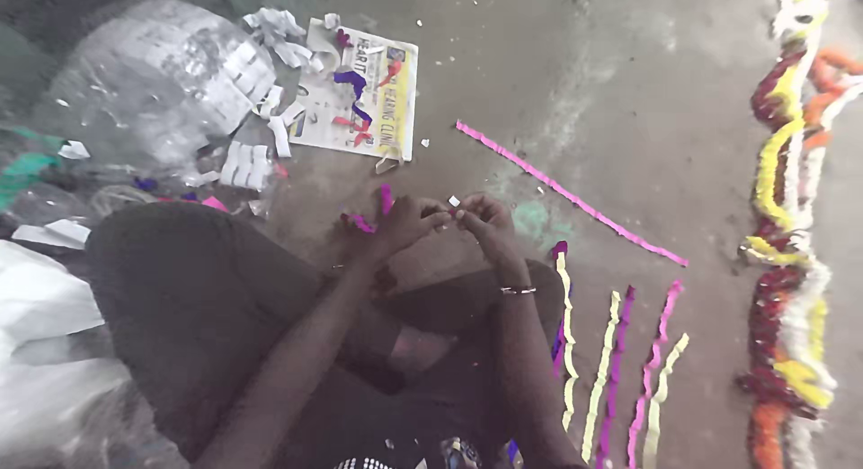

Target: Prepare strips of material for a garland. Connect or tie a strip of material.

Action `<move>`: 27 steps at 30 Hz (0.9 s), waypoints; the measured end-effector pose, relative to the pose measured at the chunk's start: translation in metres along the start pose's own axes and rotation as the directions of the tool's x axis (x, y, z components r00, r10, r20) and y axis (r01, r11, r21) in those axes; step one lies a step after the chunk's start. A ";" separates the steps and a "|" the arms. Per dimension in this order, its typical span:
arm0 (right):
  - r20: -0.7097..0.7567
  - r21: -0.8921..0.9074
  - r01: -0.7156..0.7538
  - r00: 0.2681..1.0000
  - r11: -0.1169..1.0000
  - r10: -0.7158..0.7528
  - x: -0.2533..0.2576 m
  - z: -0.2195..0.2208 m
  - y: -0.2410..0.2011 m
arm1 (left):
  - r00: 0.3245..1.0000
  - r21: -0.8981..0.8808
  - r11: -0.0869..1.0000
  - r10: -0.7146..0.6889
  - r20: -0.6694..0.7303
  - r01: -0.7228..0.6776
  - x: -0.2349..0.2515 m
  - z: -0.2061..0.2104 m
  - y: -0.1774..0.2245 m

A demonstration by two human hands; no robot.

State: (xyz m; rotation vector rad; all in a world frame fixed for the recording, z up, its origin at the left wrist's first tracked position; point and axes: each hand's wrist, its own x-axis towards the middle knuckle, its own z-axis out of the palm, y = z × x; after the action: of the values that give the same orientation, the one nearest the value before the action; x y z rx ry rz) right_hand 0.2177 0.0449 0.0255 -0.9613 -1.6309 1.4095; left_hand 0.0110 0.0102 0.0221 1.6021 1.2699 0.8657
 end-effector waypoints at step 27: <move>-0.009 -0.088 -0.024 1.000 0.996 0.024 -0.031 0.016 -0.005 | 0.983 0.000 0.999 0.035 -0.182 -0.036 -0.001 0.005 -0.007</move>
State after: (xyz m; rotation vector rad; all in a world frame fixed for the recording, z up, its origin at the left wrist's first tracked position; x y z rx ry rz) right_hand 0.2158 0.0100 0.0267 -1.0387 -1.6926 1.3572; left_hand 0.0125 0.0084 0.0143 1.5752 1.3691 1.0561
